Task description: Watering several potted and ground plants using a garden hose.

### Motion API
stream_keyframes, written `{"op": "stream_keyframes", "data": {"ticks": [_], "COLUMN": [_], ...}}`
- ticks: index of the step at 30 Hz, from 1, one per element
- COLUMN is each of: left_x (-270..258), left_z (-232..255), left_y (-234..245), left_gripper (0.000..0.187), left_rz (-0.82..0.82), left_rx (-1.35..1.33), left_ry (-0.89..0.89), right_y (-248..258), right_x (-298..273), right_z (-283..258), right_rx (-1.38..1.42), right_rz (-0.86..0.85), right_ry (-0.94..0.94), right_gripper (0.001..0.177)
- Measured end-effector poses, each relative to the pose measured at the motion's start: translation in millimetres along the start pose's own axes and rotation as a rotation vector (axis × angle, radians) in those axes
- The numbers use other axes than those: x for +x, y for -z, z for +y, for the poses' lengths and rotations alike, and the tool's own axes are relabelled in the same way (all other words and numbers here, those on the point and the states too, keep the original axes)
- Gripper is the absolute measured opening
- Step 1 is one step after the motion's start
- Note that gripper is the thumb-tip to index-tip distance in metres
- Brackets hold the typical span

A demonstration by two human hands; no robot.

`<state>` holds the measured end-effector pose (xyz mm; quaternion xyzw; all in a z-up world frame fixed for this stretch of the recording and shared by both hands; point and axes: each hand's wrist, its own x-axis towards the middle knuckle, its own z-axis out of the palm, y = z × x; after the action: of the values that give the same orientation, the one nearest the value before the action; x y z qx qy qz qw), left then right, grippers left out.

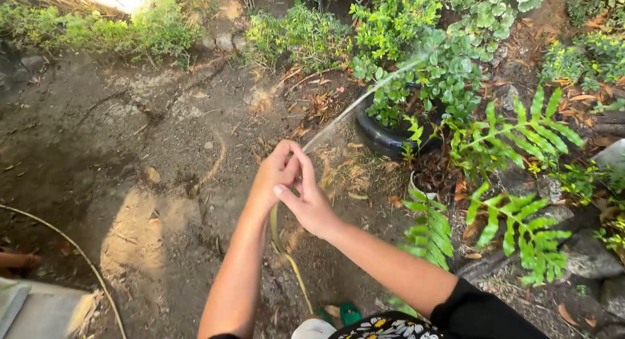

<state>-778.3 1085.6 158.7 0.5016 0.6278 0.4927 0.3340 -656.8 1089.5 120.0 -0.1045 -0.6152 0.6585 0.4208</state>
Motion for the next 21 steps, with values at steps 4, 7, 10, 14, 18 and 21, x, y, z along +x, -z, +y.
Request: {"op": "stream_keyframes", "data": {"ticks": [4,7,10,14,18,21], "left_x": [36.9,56.5,81.8,118.7,143.4,159.1], "left_z": [-71.9,-115.0,-159.0,-210.5,-236.0,-247.8], "left_y": [8.1,28.9,65.9,125.5,173.9,201.9], "left_gripper": [0.01,0.01,0.012,0.011,0.013,0.011], "left_rz": [-0.021,-0.029,-0.143,-0.139,0.065,0.198], "left_rx": [-0.113,-0.061,-0.216,-0.233,-0.303,-0.422], "left_ry": [-0.011,-0.007,0.0,-0.002,0.163,0.167], "right_y": [7.0,3.1,-11.0,-39.4,-71.2,-86.2], "right_x": [24.5,44.7,76.5,135.9,205.0,237.7], "right_z": [46.2,90.9,132.1,182.5,186.3,199.1], "right_rx": [-0.004,-0.033,-0.058,-0.11,-0.12,-0.119], "right_rz": [0.02,0.028,0.011,-0.064,-0.163,-0.225], "right_ry": [-0.105,-0.205,-0.273,-0.275,-0.339,-0.344], "right_gripper": [0.085,0.085,0.088,0.089,0.085,0.081]}}
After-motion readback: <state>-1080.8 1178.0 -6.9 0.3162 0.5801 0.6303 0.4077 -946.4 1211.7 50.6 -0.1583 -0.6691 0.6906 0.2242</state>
